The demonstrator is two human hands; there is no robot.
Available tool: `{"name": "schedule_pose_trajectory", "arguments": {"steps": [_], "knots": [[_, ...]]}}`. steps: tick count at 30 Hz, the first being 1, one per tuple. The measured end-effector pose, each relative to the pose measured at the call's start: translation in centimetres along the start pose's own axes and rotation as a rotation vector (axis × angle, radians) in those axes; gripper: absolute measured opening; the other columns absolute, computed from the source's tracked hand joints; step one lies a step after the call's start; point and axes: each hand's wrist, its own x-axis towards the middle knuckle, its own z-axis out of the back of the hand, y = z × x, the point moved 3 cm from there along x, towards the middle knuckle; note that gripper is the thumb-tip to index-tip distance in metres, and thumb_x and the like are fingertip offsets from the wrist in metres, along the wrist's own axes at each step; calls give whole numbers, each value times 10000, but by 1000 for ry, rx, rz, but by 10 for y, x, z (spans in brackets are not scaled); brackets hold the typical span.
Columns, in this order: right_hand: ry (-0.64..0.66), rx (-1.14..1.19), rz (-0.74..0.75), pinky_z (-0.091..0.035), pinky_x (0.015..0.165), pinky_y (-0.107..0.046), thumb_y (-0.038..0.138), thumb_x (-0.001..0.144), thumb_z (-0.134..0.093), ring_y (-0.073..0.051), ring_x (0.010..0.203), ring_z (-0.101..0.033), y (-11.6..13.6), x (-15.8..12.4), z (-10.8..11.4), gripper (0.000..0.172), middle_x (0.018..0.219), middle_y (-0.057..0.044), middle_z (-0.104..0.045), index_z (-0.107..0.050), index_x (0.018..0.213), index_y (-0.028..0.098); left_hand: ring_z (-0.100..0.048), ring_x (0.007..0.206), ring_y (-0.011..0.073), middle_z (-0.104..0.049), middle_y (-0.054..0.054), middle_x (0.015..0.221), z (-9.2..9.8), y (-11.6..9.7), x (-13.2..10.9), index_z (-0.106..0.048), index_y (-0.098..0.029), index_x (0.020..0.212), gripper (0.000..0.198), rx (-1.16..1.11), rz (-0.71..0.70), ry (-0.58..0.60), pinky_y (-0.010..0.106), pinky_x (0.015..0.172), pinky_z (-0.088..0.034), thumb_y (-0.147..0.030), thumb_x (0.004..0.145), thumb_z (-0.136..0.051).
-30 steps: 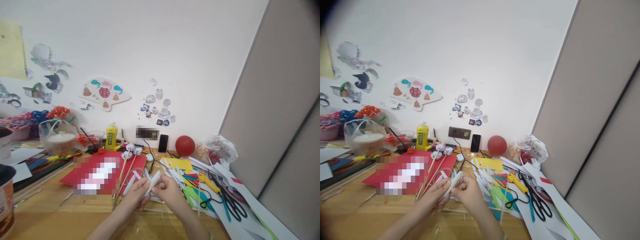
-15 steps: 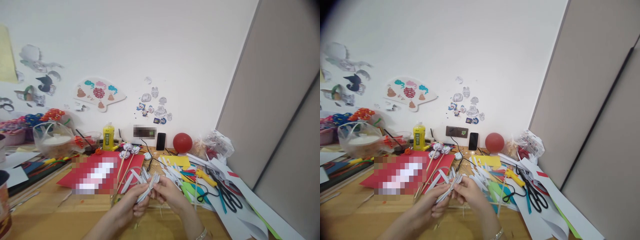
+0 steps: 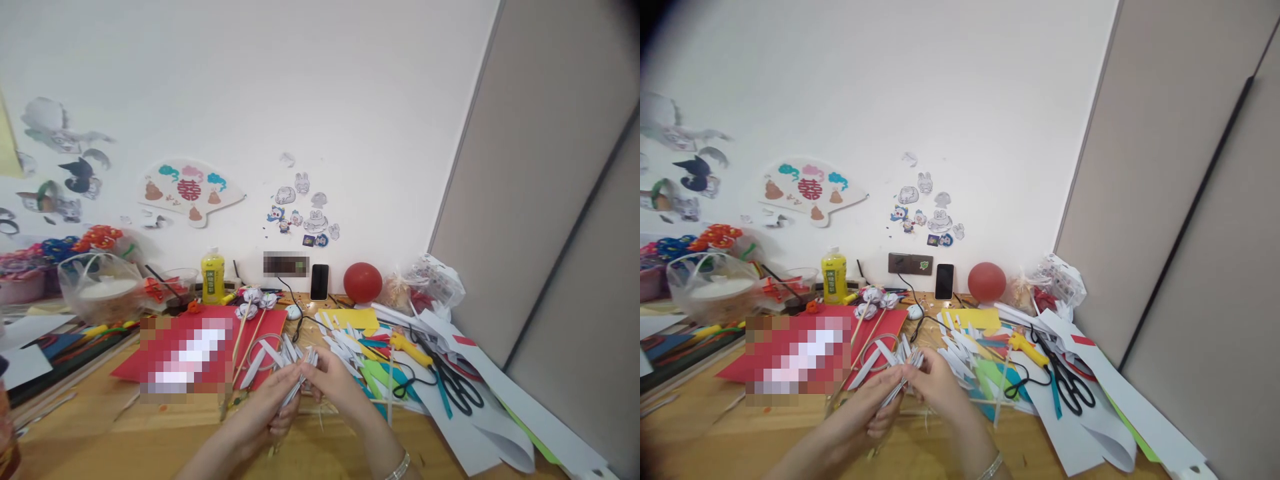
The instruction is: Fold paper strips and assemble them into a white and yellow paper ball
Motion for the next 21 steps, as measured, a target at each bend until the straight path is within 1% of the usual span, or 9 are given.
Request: {"name": "schedule_pose_trajectory", "arguments": {"steps": [4, 7, 13, 16, 19, 21], "knots": [[-76, 5, 30, -303, 376, -156, 473, 768, -516, -47, 389, -375, -1, 0, -2, 317, 505, 77, -436, -443, 723, 167, -88, 313, 15, -312, -125, 354, 0, 3, 2, -471, -195, 691, 356, -43, -24, -54, 158, 329, -48, -547, 725, -510], [-92, 34, 31, -304, 369, -158, 484, 763, -513, -47, 371, -367, -2, 1, -5, 323, 486, 85, -425, -427, 712, 176, -101, 317, 17, -318, -122, 363, 0, 5, 3, -474, -191, 693, 347, -55, -23, -51, 154, 332, -56, -535, 744, -487], [-87, 3, 21, -330, 397, -166, 472, 774, -493, -56, 398, -377, -2, 0, -4, 302, 504, 81, -414, -430, 708, 184, -87, 316, 19, -332, -114, 355, -4, 0, 0, -499, -184, 671, 340, -9, -16, -35, 160, 329, -50, -512, 755, -475], [-73, -21, 27, -336, 424, -170, 421, 789, -484, -60, 432, -393, 0, -2, -1, 252, 536, 74, -422, -438, 723, 182, -93, 317, 16, -373, -105, 360, -6, -3, -1, -508, -177, 676, 327, 34, -49, -34, 159, 330, -51, -494, 754, -491], [-61, -2, 47, -336, 436, -174, 358, 799, -472, -63, 444, -393, 4, -3, 0, 191, 548, 74, -417, -438, 733, 182, -91, 318, 15, -366, -109, 362, -7, -4, -1, -505, -175, 685, 307, 38, -76, -44, 159, 332, -45, -473, 757, -496], [-48, 17, 56, -335, 438, -177, 334, 804, -463, -67, 444, -394, 6, -4, -1, 171, 536, 76, -412, -434, 732, 182, -95, 315, 14, -364, -110, 373, -8, -3, -1, -497, -180, 693, 305, 15, -67, -48, 160, 334, -42, -478, 757, -488]]}}
